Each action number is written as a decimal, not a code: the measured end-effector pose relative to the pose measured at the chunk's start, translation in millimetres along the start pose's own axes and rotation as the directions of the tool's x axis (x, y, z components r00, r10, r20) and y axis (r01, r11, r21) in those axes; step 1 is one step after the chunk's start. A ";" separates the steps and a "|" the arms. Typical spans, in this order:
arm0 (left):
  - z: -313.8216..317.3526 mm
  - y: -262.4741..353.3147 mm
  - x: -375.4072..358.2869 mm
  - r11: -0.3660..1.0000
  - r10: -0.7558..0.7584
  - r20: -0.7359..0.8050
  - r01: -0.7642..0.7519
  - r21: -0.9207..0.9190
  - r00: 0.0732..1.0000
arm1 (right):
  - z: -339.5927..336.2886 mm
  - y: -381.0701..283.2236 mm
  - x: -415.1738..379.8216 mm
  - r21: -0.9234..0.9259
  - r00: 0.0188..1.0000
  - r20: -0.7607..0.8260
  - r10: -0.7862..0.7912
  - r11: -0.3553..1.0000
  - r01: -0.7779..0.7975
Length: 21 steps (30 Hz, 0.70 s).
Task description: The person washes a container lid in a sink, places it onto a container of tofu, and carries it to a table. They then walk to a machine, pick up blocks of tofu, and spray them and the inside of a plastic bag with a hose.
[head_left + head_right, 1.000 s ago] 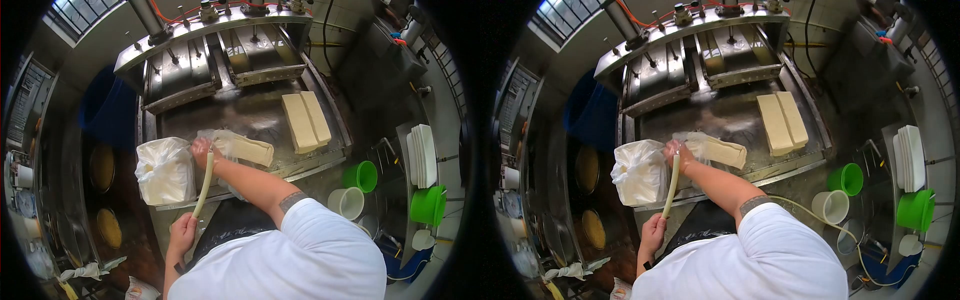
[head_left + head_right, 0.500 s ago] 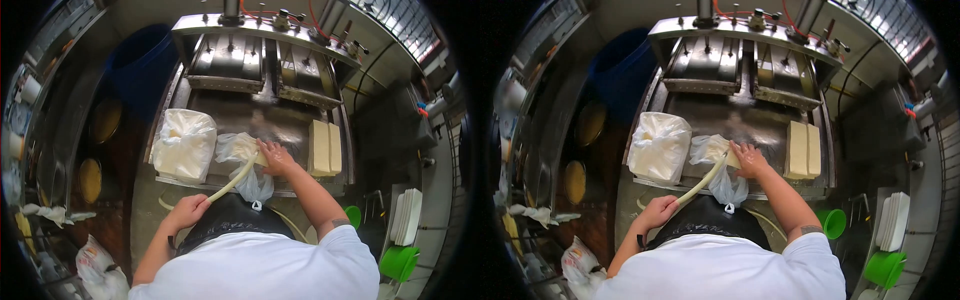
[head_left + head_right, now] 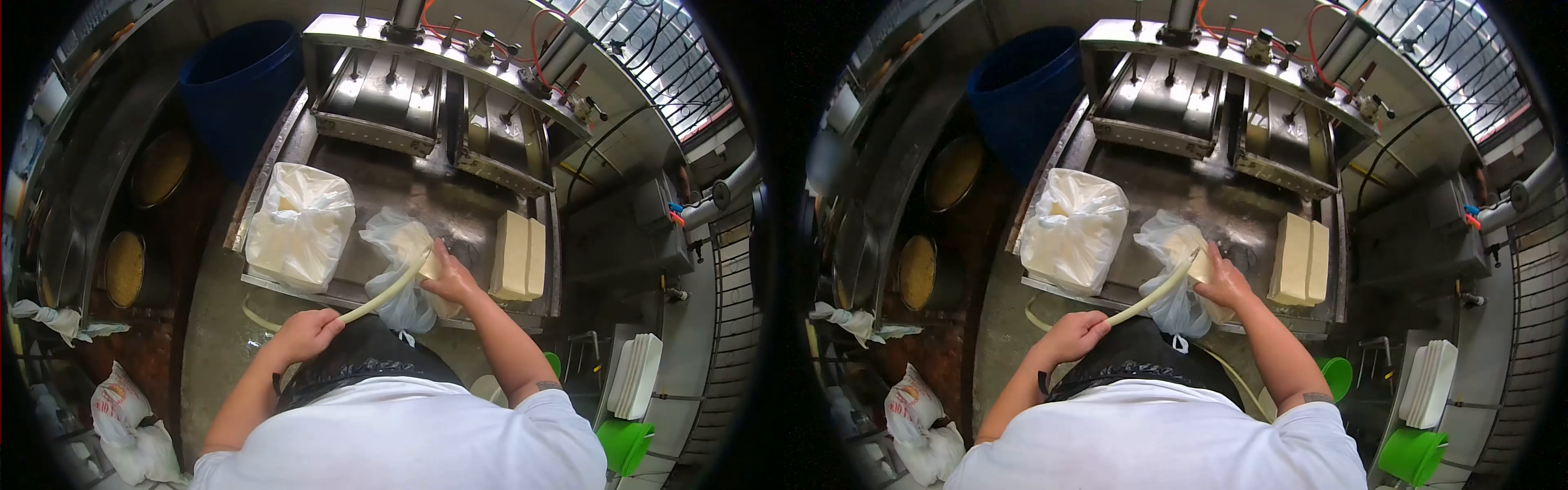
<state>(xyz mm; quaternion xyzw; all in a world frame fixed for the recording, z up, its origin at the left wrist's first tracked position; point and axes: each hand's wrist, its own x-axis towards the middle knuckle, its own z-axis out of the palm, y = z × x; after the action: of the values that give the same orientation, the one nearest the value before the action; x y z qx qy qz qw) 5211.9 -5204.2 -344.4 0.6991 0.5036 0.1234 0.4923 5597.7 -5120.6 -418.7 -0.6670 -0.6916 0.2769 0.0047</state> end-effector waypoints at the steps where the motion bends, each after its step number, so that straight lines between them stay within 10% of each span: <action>1: -1.1 -1.6 1.2 1.000 -0.001 0.000 0.001 0.003 1.000 | 1.6 4.2 -0.7 0.151 0.999 -0.044 -0.030 0.988 0.036; 5: 6.3 -12.2 19.3 0.996 -0.074 0.008 0.074 0.053 0.997 | -7.6 4.6 2.0 0.745 0.984 0.147 -0.096 0.665 -0.047; 11: 48.3 4.6 89.8 0.998 0.029 -0.230 -0.040 -0.041 0.973 | -19.8 -9.7 -33.4 0.832 0.831 0.550 -0.084 -0.027 -0.553; 18: 78.3 10.2 170.6 0.991 -0.053 -0.038 0.057 0.123 0.998 | -6.7 12.5 -75.8 0.797 0.802 0.592 -0.078 -0.093 -0.597; 21: 69.8 10.1 172.1 0.990 -0.072 -0.212 0.095 0.103 0.975 | -13.2 36.3 -110.7 0.785 0.791 0.610 -0.052 -0.096 -0.612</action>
<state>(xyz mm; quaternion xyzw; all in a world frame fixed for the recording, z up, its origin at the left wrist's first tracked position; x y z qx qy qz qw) 5344.0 -5101.6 -425.6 0.6873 0.5873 0.1463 0.4016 5648.3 -5219.6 -381.5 -0.5055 -0.0931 0.8206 0.2499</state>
